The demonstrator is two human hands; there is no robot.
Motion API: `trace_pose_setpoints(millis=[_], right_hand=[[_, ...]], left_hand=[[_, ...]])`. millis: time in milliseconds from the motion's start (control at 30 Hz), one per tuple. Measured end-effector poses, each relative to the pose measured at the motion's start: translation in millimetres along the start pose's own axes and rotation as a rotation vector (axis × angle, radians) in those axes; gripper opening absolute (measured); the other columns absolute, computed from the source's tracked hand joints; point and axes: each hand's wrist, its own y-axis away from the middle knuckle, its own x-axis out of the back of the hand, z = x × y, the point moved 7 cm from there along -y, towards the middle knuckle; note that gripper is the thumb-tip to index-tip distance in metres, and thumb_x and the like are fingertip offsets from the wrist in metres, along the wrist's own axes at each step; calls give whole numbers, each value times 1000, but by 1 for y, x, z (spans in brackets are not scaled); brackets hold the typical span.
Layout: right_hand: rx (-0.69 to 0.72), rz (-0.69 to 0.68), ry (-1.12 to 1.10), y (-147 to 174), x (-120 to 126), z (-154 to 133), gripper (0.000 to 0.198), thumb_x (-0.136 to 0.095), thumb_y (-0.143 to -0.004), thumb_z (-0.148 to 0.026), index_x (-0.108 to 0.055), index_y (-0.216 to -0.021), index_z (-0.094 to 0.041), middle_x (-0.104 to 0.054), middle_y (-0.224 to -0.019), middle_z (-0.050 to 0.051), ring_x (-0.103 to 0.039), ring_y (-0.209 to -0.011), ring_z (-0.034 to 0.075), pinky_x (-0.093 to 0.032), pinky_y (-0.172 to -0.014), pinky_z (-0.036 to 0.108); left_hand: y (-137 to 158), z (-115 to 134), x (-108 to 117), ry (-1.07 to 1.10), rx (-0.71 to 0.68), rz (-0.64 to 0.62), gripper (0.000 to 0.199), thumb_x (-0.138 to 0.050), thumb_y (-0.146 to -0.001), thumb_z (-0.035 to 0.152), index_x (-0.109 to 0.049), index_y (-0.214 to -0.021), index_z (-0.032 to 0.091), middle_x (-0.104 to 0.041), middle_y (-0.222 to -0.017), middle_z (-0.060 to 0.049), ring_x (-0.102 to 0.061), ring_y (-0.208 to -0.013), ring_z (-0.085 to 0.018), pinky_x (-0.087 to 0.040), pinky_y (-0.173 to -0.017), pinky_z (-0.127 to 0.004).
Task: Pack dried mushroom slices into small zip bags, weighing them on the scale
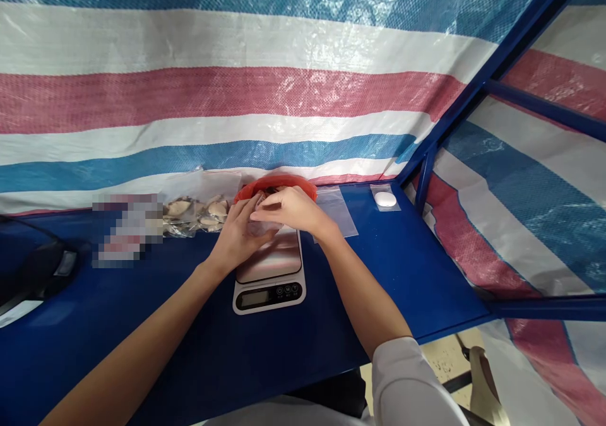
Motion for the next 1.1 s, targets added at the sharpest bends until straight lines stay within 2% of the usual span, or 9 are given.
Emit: trace_pose_setpoints(millis=[100,200,300,433,533,633,833,1000,1100], right_hand=[[-3,-18,-25,-2,-2,5,21,-69,-86,-31,-77,-72,-17,-69,-69,1,-61,-68,14,-46,-64,24],[-47,-26,-115,-2,-2,14,21,-67,-85,-32,-78,-77,-16,-68,-66,0,-57,-61,11,-46,-59,23],[-84,-22,-210,-2,-3,19,22,-68,-83,-35,-79,-85,-16,-71,-71,1,-59,-62,12,-49,-59,23],[-70,-1,-239,-3,-4,15,20,-70,-82,-33,-80,-84,-16,-72,-74,1,-60,-65,12,-50,-61,23],[-61,15,-230,-3,-5,9,17,-69,-82,-30,-80,-81,-16,-72,-76,1,-62,-68,13,-51,-63,24],[-64,42,-230,-3,-5,6,15,-70,-82,-27,-80,-81,-16,-74,-79,1,-65,-73,15,-52,-66,25],[-26,60,-246,-3,-6,2,14,-73,-82,-27,-82,-90,-20,-79,-92,2,-72,-90,19,-57,-81,28],[-4,144,-203,1,14,17,21,-76,-84,-36,-82,-99,-22,-80,-100,3,-74,-93,22,-59,-85,32],[-36,168,-71,3,28,34,20,-72,-87,-30,-82,-103,-24,-80,-107,3,-74,-99,23,-57,-93,36]], left_hand=[[0,-3,-1,6,41,-16,77,-75,-81,46,-45,-146,19,-61,-133,-17,-57,-125,-34,-46,-109,-54],[2,-6,-3,-8,54,-33,76,-76,-80,44,-46,-146,21,-61,-133,-15,-57,-125,-34,-45,-111,-54],[2,-5,-2,-10,38,-34,78,-76,-80,44,-44,-147,19,-61,-135,-16,-56,-127,-34,-45,-111,-54],[1,-2,2,5,75,1,93,-81,-74,55,-40,-150,19,-54,-146,-18,-49,-137,-38,-41,-114,-58],[1,0,3,17,117,3,96,-83,-70,57,-42,-149,20,-56,-145,-17,-49,-137,-38,-40,-116,-59],[-1,0,5,29,143,8,89,-84,-71,54,-47,-144,20,-60,-139,-15,-54,-132,-35,-43,-113,-55],[-4,4,11,121,166,37,62,-80,-75,44,-59,-129,21,-67,-127,-12,-60,-124,-31,-48,-108,-50],[-4,0,21,206,248,82,54,-79,-78,43,-62,-125,21,-71,-123,-9,-65,-118,-29,-51,-105,-46],[-6,-5,27,234,293,90,51,-78,-79,45,-65,-122,21,-73,-118,-8,-68,-110,-28,-54,-99,-44]])
